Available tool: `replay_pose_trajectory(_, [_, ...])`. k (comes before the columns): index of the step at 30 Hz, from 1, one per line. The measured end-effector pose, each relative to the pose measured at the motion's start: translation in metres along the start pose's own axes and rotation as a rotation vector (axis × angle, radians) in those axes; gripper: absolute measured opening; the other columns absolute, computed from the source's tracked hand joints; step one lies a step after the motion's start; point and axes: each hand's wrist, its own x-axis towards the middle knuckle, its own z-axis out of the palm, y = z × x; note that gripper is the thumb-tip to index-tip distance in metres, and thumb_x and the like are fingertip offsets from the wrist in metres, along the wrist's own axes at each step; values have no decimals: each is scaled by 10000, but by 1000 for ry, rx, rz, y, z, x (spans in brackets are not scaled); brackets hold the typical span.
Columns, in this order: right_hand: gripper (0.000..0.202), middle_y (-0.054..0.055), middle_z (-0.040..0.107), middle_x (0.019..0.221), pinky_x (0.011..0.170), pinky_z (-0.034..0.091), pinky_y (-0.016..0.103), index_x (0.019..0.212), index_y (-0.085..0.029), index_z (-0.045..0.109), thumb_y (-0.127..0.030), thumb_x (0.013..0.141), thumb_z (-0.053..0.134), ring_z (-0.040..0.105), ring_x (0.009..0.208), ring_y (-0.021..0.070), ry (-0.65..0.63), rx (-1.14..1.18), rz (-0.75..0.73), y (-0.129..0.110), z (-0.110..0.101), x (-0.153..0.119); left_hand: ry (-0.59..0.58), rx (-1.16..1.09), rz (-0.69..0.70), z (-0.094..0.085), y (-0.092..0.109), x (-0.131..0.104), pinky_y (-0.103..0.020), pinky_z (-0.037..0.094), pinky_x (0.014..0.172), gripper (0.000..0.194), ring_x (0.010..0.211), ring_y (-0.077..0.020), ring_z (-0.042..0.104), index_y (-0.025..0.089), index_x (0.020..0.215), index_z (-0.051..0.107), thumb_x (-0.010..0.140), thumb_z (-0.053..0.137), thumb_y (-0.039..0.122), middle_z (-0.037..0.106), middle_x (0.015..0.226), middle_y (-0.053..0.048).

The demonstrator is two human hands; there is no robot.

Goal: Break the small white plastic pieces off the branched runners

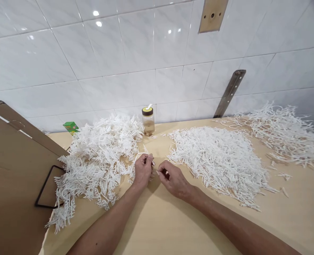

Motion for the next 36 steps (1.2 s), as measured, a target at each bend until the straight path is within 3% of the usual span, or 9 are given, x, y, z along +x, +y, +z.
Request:
replay_pose_trajectory(3, [63, -7, 579, 701, 535, 417, 252, 834, -215, 515, -237, 891, 531, 533, 596, 135, 131, -32, 163, 11, -3, 2, -40, -92, -29, 2, 0, 0, -194, 299, 387, 339, 370, -71, 381, 194, 726, 555, 841, 610, 508, 528, 507, 56])
replay_pose_trajectory(6, [67, -15, 582, 664, 537, 424, 257, 815, -212, 527, -233, 878, 536, 549, 575, 136, 180, -93, 205, 17, -7, 5, -48, -97, -13, 3, -2, -1, -184, 298, 377, 345, 358, -61, 377, 184, 747, 573, 838, 622, 512, 520, 492, 60])
replay_pose_trajectory(12, [108, 70, 649, 911, 584, 473, 282, 924, -195, 583, -291, 914, 534, 608, 680, 156, 187, -167, 128, 11, -6, 5, -63, -65, 8, 4, -3, -4, -178, 320, 358, 376, 340, -60, 399, 185, 716, 550, 843, 617, 532, 521, 481, 65])
replay_pose_trajectory(15, [131, 74, 645, 903, 616, 494, 298, 920, -196, 601, -324, 914, 568, 601, 691, 162, 148, -152, 112, 9, -3, 4, -85, -42, -1, 5, 0, -9, -181, 338, 355, 382, 328, -73, 432, 187, 714, 554, 837, 623, 542, 499, 443, 73])
replay_pose_trajectory(22, [87, 59, 637, 850, 659, 507, 320, 864, -206, 611, -186, 900, 535, 585, 685, 166, 169, -132, 72, 12, -2, 3, -138, -7, -8, 7, 5, -17, -184, 336, 341, 388, 293, -76, 403, 190, 718, 563, 842, 609, 555, 481, 387, 79])
replay_pose_trajectory(27, [98, 71, 611, 886, 636, 507, 307, 910, -201, 585, -169, 927, 493, 582, 694, 165, 152, -167, 5, 8, -2, 2, -125, 1, -52, 7, 4, -16, -188, 338, 341, 400, 299, -79, 409, 192, 670, 557, 832, 622, 552, 485, 386, 71])
replay_pose_trajectory(31, [100, 97, 609, 955, 699, 522, 325, 959, -200, 565, -159, 945, 475, 611, 818, 195, 121, -253, -97, 4, -3, 1, -97, -44, -81, 9, 4, -14, -192, 357, 350, 407, 335, -86, 453, 189, 656, 546, 809, 645, 553, 521, 433, 58])
replay_pose_trajectory(36, [119, 91, 609, 923, 696, 521, 318, 921, -210, 555, -167, 970, 455, 607, 819, 198, 131, -295, -102, 4, -4, 2, -99, -59, -94, 10, 5, -14, -192, 395, 389, 402, 384, -94, 497, 185, 670, 562, 804, 650, 553, 568, 475, 37])
